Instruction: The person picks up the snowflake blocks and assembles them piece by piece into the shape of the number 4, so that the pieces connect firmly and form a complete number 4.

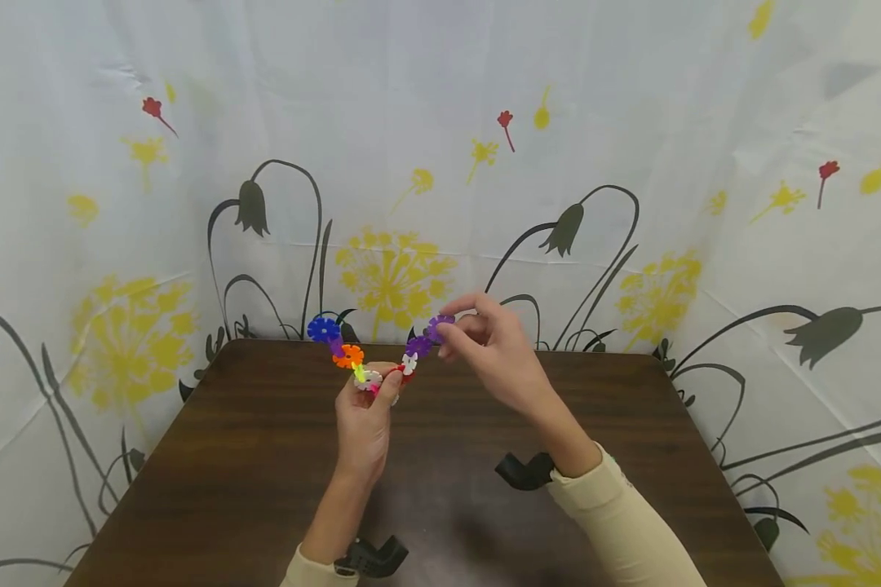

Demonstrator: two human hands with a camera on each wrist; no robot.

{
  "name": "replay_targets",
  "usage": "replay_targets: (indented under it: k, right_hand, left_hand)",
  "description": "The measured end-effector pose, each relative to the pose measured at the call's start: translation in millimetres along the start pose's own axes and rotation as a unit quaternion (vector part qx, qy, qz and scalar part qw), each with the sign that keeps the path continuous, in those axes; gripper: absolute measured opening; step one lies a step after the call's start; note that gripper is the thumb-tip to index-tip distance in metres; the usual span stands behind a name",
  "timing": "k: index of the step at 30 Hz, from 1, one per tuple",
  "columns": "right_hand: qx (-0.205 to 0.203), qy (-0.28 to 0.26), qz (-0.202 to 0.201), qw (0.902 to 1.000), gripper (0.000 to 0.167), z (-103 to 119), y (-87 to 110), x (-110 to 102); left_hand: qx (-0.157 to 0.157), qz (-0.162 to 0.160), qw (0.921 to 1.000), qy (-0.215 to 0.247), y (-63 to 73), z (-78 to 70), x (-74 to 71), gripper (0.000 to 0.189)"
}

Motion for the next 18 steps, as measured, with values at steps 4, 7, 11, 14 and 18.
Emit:
replay_targets:
  k: [4, 7, 11, 14, 18]
  right_hand:
    - [0.01, 0.028, 0.002, 0.9996, 0.018, 3.2, -2.8, 6.6]
    - [0.026, 0.055, -0.003, 0.9981, 0.018, 3.5, -3.3, 7.6]
    - [0.048, 0.075, -0.003, 0.996, 0.017, 3.2, -2.3, 7.4]
    - [0.058, 0.086, 0.003, 0.9947, 0.016, 3.5, -2.6, 8.1]
    - [0.063, 0.101, 0.011, 0.9928, 0.017, 1.4, -3.8, 10.7]
  left_hand:
    - [0.029, 0.008, 0.9991, -0.031, -0.7, -6.0, -0.7, 0.014]
    - [0.039, 0.012, 0.9976, -0.055, -0.9, -9.1, -0.1, 0.016]
    - [0.037, 0.008, 0.9964, -0.076, -0.9, -10.1, -1.1, 0.016]
    - [0.031, 0.005, 0.9961, -0.082, -1.1, -8.9, -3.5, 0.015]
    - [0.032, 0.006, 0.9961, -0.082, -1.3, -7.4, -7.0, 0.015]
Point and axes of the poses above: each hand's wrist, its own y-axis away from the middle knuckle, its own x-axis out of the palm, z = x × y, the point moved 8 cm from there along -y, towards the middle knuckle, and after that the axes turned 7 degrees about y, right-handed, at the moved point
